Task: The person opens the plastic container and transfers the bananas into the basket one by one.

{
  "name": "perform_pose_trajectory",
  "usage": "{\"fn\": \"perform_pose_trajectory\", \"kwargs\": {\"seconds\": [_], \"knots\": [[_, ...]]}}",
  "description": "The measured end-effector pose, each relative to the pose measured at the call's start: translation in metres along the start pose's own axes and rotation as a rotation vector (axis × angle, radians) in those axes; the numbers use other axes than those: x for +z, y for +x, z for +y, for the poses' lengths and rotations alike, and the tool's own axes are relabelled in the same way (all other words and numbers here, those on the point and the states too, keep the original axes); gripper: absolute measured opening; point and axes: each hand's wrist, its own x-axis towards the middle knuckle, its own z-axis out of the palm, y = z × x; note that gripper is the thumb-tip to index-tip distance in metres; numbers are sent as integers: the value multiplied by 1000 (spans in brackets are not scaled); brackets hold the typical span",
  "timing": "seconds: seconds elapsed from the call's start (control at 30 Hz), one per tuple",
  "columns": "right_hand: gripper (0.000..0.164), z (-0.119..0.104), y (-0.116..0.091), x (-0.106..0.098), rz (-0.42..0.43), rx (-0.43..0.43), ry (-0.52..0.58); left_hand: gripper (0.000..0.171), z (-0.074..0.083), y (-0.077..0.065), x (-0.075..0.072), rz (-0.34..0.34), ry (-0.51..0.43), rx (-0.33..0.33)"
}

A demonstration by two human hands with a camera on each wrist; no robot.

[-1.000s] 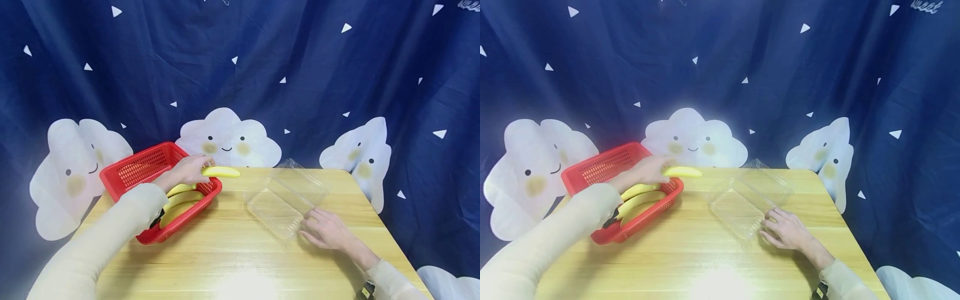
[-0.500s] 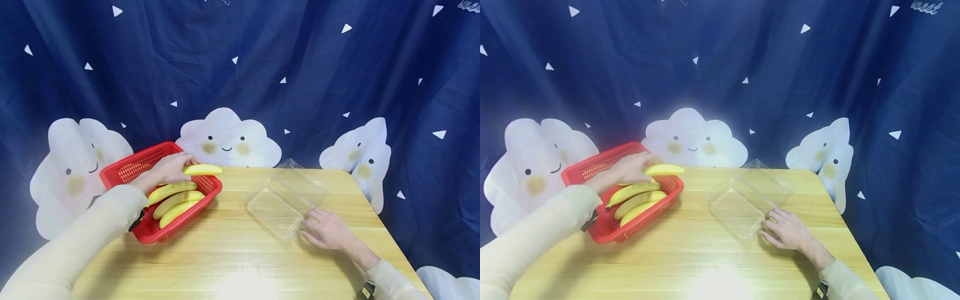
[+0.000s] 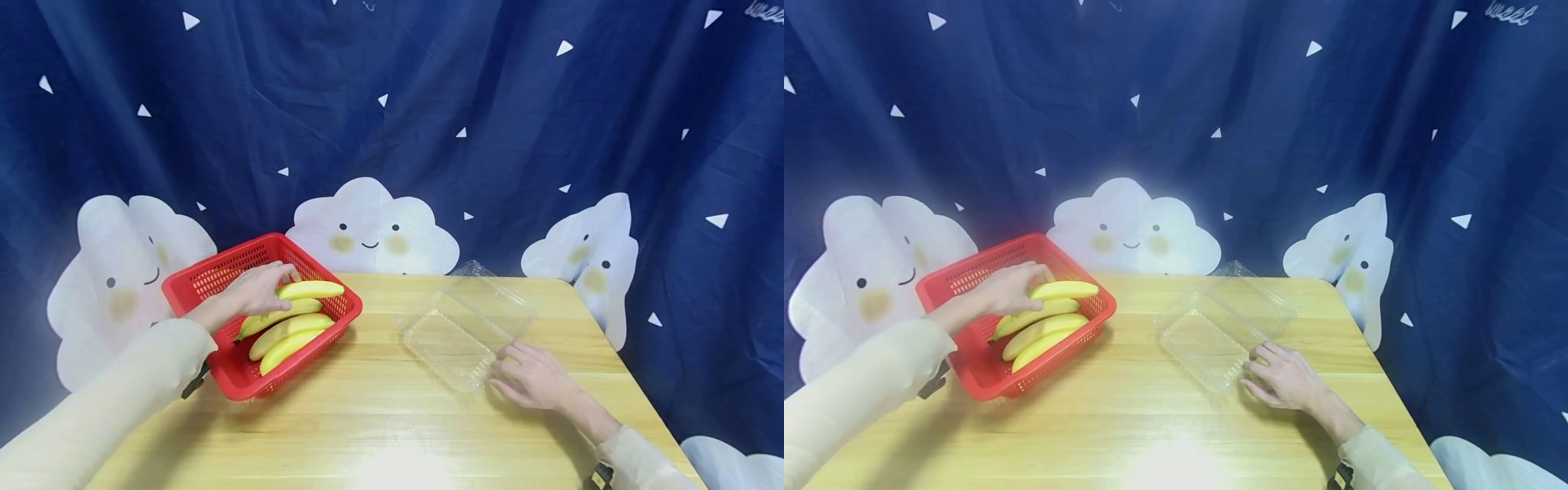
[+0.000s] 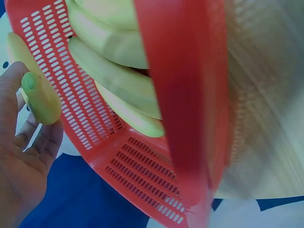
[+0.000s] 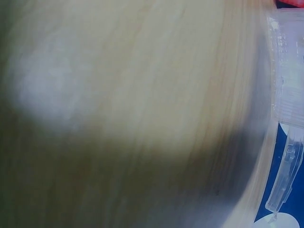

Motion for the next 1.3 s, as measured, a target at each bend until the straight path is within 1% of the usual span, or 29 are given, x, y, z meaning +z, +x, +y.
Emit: {"fn": "perform_pose_trajectory", "kwargs": {"seconds": [0.13, 0.4, 0.6, 0.77, 1.07, 1.3], "knots": [[37, 0, -1, 0, 2, 0, -2, 40, -4, -3, 1, -19, -5, -10], [35, 0, 0, 0, 7, 1, 3, 39, -2, -6, 2, -92, -18, -40], [30, 0, -1, 1, 14, -2, 10, 42, -1, -4, 4, -152, -10, -19], [33, -1, -2, 0, -3, 7, 1, 44, -2, 0, 9, -216, -8, -34], [33, -1, -1, 0, 3, -2, 4, 46, -7, 2, 20, -260, -13, -61], [32, -1, 0, 0, 13, 0, 3, 48, -8, 3, 23, -288, -28, -58]]}}
